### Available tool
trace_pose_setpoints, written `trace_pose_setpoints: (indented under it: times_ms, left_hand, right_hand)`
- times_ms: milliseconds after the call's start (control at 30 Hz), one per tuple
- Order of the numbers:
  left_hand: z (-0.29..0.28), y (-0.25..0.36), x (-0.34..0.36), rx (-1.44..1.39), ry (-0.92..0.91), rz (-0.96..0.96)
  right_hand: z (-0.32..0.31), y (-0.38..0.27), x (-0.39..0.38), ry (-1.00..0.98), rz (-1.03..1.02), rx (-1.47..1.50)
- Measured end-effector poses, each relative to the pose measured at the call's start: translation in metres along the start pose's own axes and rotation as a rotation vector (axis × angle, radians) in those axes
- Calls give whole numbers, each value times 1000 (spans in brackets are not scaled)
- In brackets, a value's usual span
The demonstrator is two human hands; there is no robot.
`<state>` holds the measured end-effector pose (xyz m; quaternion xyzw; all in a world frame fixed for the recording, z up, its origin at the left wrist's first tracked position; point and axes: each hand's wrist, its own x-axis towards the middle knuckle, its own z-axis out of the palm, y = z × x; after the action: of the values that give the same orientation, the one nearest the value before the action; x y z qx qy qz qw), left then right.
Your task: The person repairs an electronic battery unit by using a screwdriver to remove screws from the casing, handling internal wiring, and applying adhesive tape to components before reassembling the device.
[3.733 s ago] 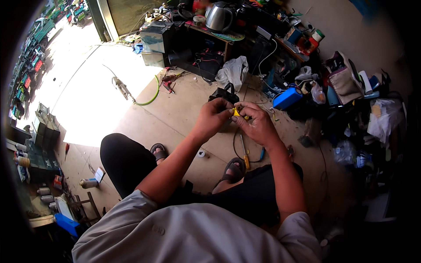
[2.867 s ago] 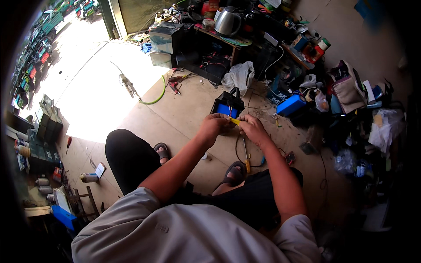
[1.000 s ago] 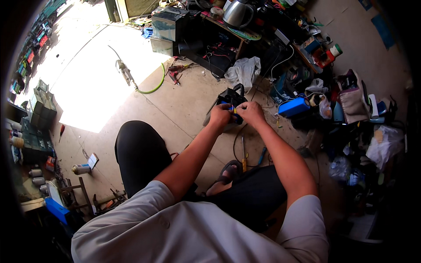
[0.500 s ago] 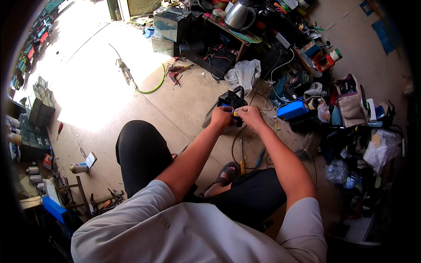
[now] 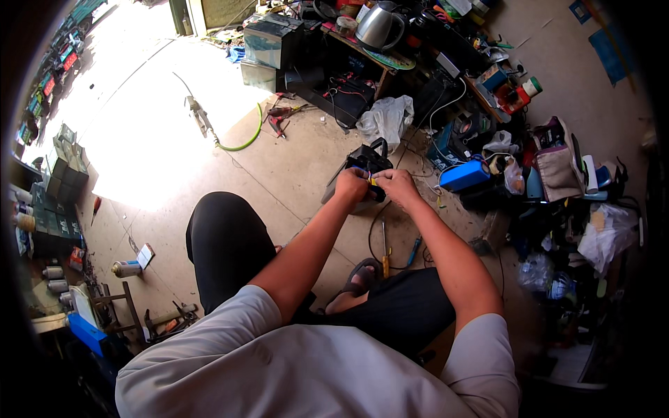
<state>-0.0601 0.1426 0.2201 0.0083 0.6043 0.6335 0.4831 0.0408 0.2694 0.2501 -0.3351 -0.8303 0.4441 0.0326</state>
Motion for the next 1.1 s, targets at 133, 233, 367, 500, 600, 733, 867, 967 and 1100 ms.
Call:
trace_pose_setpoints:
  times_ms: [133,233,367,500,600,733,867,967,1100]
  left_hand:
    - [-2,-6,5,-2,-5,21]
    - [-2,-7,7,34,-16,26]
    - [-3,-9,7,58,-15,47]
    - [-4,-14,11,32,4,72]
    - [-3,-13,7,77,45,85]
    - [4,-10,1,106,105,122]
    - [4,-19,4,87,190,176]
    - [6,-16,-7,19,193,189]
    - [3,-20,-11,28,141,237]
  right_hand:
    - [-1,-4,-1,-5,-10,-14]
    - [-2,-2,0,1,-14,-47]
    - [-5,-7,-1,-1,-3,-148]
    - [-6,-21,-5,32,37,-293]
    - [-7,-31,-8,60,45,-401]
    - [-6,-29,-7,108,33,-475]
    - [1,-36,-6,136,20,-479]
    - [0,-39,-7,131,8,-493]
    - [-1,-39,-8,112,8,-476]
